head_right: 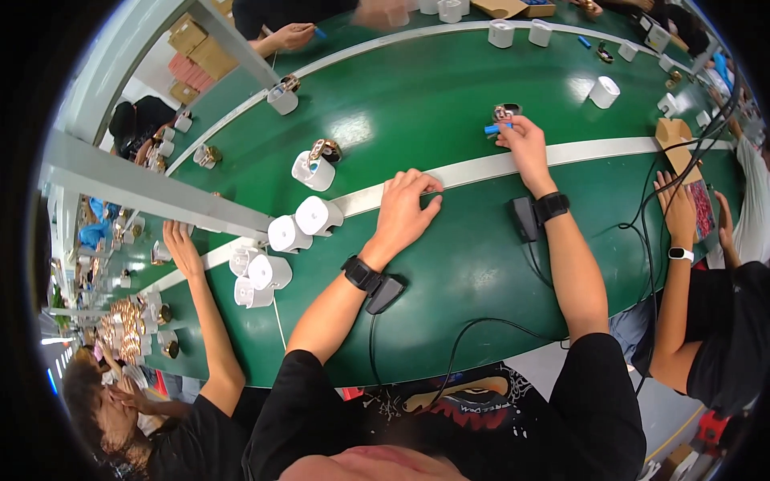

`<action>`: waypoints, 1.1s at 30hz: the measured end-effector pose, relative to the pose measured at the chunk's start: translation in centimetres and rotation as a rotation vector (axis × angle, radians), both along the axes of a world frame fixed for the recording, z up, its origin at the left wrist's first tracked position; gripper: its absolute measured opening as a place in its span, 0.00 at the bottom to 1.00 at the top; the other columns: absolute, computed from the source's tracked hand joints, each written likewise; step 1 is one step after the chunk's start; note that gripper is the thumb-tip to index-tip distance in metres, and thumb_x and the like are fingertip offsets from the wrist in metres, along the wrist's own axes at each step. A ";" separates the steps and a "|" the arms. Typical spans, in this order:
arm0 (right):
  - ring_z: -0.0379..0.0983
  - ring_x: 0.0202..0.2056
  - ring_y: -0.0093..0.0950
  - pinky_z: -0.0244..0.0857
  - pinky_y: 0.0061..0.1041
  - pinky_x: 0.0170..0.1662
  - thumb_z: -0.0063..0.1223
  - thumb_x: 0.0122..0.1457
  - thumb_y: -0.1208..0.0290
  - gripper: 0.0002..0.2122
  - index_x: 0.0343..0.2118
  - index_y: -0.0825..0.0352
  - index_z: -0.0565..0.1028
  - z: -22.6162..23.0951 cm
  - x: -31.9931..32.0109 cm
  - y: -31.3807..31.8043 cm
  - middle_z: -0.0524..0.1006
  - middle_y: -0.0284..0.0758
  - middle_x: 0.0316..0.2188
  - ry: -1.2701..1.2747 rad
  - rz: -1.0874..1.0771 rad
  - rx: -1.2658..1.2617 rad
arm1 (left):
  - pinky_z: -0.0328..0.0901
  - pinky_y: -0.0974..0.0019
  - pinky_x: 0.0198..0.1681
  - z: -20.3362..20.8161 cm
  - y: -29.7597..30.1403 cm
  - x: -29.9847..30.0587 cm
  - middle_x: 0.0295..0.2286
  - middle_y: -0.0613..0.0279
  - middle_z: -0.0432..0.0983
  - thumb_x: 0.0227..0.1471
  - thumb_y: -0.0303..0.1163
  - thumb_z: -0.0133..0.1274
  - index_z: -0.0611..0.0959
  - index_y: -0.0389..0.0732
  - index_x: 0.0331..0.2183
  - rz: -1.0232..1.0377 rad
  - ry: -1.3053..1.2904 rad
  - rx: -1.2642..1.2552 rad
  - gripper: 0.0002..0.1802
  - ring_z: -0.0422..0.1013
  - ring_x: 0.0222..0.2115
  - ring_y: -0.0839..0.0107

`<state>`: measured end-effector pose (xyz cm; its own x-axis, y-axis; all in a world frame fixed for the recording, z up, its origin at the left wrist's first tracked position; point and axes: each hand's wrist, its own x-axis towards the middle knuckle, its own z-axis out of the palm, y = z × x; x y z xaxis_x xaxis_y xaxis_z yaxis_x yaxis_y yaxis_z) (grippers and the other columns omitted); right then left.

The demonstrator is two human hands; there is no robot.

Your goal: The person assembles electronic devices by inserting a blue battery and a circuit board into a white housing, then fitting a gold-colored cap on top. They press the components together by hand and place the completed unit on the green table.

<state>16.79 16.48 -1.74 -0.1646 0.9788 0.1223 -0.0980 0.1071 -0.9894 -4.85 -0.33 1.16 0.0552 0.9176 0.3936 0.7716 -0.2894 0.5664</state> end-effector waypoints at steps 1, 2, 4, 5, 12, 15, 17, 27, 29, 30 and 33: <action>0.73 0.30 0.16 0.70 0.17 0.36 0.52 0.62 0.76 0.07 0.40 0.71 0.75 -0.1 -0.1 0.0 0.79 0.31 0.34 -0.031 0.011 0.012 | 0.59 0.59 0.45 0.2 0.0 0.1 0.31 0.65 0.71 0.45 0.27 0.60 0.80 0.44 0.32 -0.005 0.006 0.007 0.09 0.67 0.38 0.64; 0.73 0.30 0.17 0.70 0.17 0.36 0.52 0.62 0.75 0.07 0.41 0.71 0.75 -0.1 -0.2 -0.1 0.79 0.31 0.34 -0.061 0.021 0.024 | 0.59 0.59 0.45 0.4 -0.1 0.1 0.31 0.64 0.71 0.44 0.27 0.60 0.80 0.44 0.33 -0.011 0.013 0.014 0.10 0.67 0.38 0.64; 0.74 0.31 0.17 0.70 0.18 0.37 0.52 0.63 0.75 0.08 0.41 0.72 0.75 -0.2 -0.3 -0.1 0.79 0.32 0.35 -0.089 0.044 0.035 | 0.59 0.59 0.45 0.8 -0.7 -0.2 0.31 0.64 0.71 0.44 0.27 0.60 0.80 0.44 0.33 -0.004 0.021 0.019 0.11 0.67 0.39 0.64; 0.74 0.31 0.17 0.71 0.18 0.37 0.51 0.63 0.75 0.08 0.42 0.72 0.75 -0.2 -0.3 0.0 0.79 0.32 0.36 -0.152 0.067 0.055 | 0.60 0.58 0.46 1.2 -1.1 -0.5 0.32 0.64 0.71 0.43 0.27 0.61 0.80 0.44 0.34 0.014 0.076 0.039 0.12 0.67 0.39 0.63; 0.73 0.32 0.17 0.71 0.18 0.38 0.50 0.64 0.75 0.08 0.43 0.72 0.76 0.5 0.5 -0.3 0.79 0.31 0.36 -0.118 0.005 0.078 | 0.61 0.55 0.48 10.1 -6.3 -5.2 0.38 0.58 0.72 0.34 0.27 0.67 0.80 0.45 0.41 0.394 0.687 0.086 0.26 0.66 0.45 0.56; 0.73 0.36 0.19 0.70 0.19 0.43 0.49 0.64 0.76 0.09 0.46 0.69 0.75 1.1 0.1 -0.4 0.78 0.32 0.40 -0.033 0.023 -0.025 | 0.64 0.53 0.46 7.7 -7.0 -8.3 0.40 0.56 0.73 0.30 0.27 0.69 0.78 0.46 0.47 0.465 0.864 -0.459 0.35 0.68 0.45 0.53; 0.72 0.38 0.20 0.69 0.20 0.45 0.48 0.65 0.76 0.10 0.47 0.68 0.74 1.0 0.9 0.0 0.77 0.33 0.43 0.257 0.083 -0.165 | 0.66 0.54 0.46 8.4 -6.8 -8.2 0.42 0.57 0.72 0.29 0.27 0.71 0.77 0.47 0.47 0.470 0.818 -0.477 0.38 0.68 0.45 0.52; 0.69 0.48 0.30 0.64 0.29 0.54 0.45 0.64 0.80 0.11 0.48 0.66 0.70 2.1 -0.3 -2.6 0.71 0.38 0.53 0.866 0.250 -0.408 | 0.68 0.61 0.50 6.7 -2.5 -3.0 0.41 0.56 0.74 0.29 0.22 0.72 0.74 0.39 0.47 0.117 -0.333 0.090 0.39 0.71 0.47 0.57; 0.69 0.49 0.30 0.64 0.29 0.55 0.45 0.64 0.80 0.10 0.48 0.66 0.70 3.1 -2.1 -4.0 0.71 0.39 0.53 0.800 0.298 -0.328 | 0.67 0.61 0.50 3.9 -1.7 -2.7 0.41 0.55 0.73 0.30 0.22 0.72 0.73 0.38 0.48 0.146 -0.331 0.098 0.40 0.72 0.47 0.57; 0.68 0.50 0.30 0.63 0.30 0.56 0.46 0.64 0.79 0.09 0.47 0.66 0.71 3.8 -2.8 -4.8 0.71 0.41 0.53 0.732 0.338 -0.249 | 0.67 0.61 0.50 2.5 -1.4 -2.4 0.41 0.55 0.73 0.31 0.22 0.71 0.72 0.38 0.48 0.171 -0.333 0.101 0.40 0.72 0.47 0.57; 0.68 0.51 0.30 0.63 0.30 0.56 0.47 0.63 0.79 0.08 0.45 0.67 0.72 5.1 -3.7 -6.8 0.72 0.42 0.53 0.615 0.388 -0.145 | 0.67 0.60 0.50 1.6 -1.0 -1.6 0.42 0.54 0.73 0.32 0.22 0.71 0.70 0.37 0.49 0.172 -0.368 0.055 0.40 0.72 0.46 0.57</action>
<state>13.06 9.64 3.33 -0.4456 0.8773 0.1784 -0.6435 -0.1754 -0.7451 -6.50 -1.33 2.79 -0.2510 0.8782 0.4071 0.5599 -0.2113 0.8011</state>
